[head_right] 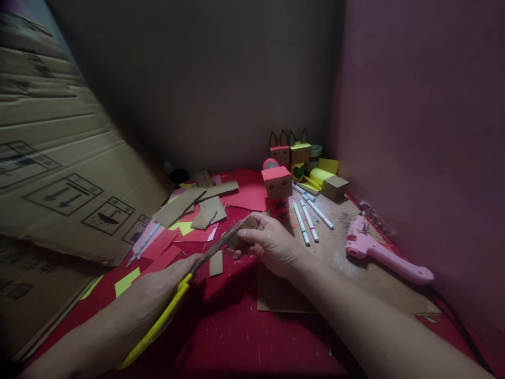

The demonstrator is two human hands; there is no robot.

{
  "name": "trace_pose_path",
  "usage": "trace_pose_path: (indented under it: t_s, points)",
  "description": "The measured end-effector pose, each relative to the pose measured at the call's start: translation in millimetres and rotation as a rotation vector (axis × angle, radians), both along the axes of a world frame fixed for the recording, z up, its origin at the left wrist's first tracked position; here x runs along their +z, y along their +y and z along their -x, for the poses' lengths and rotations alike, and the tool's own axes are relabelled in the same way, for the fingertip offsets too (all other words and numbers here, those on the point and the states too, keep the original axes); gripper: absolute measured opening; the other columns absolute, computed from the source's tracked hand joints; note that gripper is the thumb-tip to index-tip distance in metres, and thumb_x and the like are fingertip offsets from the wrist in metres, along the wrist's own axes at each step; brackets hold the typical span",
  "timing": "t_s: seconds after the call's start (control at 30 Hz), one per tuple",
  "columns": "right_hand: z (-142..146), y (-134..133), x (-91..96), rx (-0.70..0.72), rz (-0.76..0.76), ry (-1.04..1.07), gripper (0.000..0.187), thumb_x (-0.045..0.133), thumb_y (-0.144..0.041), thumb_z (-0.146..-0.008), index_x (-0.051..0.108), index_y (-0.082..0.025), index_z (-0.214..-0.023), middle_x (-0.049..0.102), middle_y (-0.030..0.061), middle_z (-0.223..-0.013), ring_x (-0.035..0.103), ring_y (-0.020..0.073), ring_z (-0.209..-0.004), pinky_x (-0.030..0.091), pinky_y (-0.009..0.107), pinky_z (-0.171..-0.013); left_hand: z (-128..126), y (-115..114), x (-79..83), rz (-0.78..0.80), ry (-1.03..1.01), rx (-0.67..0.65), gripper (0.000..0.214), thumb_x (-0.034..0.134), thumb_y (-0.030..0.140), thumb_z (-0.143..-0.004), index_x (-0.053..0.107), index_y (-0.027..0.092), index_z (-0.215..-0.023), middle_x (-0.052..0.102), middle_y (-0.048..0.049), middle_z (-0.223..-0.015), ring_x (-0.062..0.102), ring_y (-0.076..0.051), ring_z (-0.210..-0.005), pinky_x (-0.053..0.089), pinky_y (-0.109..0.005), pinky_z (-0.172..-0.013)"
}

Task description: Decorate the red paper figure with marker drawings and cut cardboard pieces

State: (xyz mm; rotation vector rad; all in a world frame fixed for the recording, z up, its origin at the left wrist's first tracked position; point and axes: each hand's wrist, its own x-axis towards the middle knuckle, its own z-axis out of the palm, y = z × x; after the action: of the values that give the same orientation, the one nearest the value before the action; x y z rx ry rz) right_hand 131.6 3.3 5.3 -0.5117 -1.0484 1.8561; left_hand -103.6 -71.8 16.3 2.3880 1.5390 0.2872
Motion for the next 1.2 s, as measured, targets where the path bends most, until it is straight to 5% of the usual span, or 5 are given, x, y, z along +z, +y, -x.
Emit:
trace_pose_path:
  t_s: [0.43,0.83,1.2]
  points:
    - [1,-2,-0.8,-0.028,-0.03,-0.018,0.021,0.073,-0.02,-0.069,0.052,-0.019,-0.073,0.07,0.0019,-0.069,0.066,0.0144,-0.059,0.052,0.028,-0.059,-4,0,5.9,-0.056,0.207,0.042,0.034,0.031,0.018,-0.091,0.054,0.02,-0.117,0.068,-0.0076,-0.079,0.065,-0.022,-0.068,0.046,-0.03,-0.061]
    - [5,-1,-6.7,-0.013,-0.038,-0.013,0.016,0.073,-0.021,-0.071,0.059,-0.016,-0.077,0.069,0.0025,-0.069,0.065,0.0131,-0.058,0.054,0.027,-0.06,-11,3,6.1,-0.17,0.5,-0.014,0.031,0.028,0.006,-0.085,0.056,0.019,-0.09,0.06,-0.0023,-0.057,0.051,-0.017,-0.044,0.02,-0.029,-0.046]
    - [9,-2,-9.8,-0.031,0.047,-0.026,0.028,0.079,-0.021,-0.068,0.052,-0.017,-0.075,0.064,-0.0011,-0.064,0.069,0.0162,-0.058,0.058,0.032,-0.064,-3,9,-5.1,-0.258,0.443,0.017,0.021,0.036,0.01,-0.083,0.054,0.019,-0.087,0.058,-0.0007,-0.054,0.053,-0.018,-0.044,0.026,-0.027,-0.046]
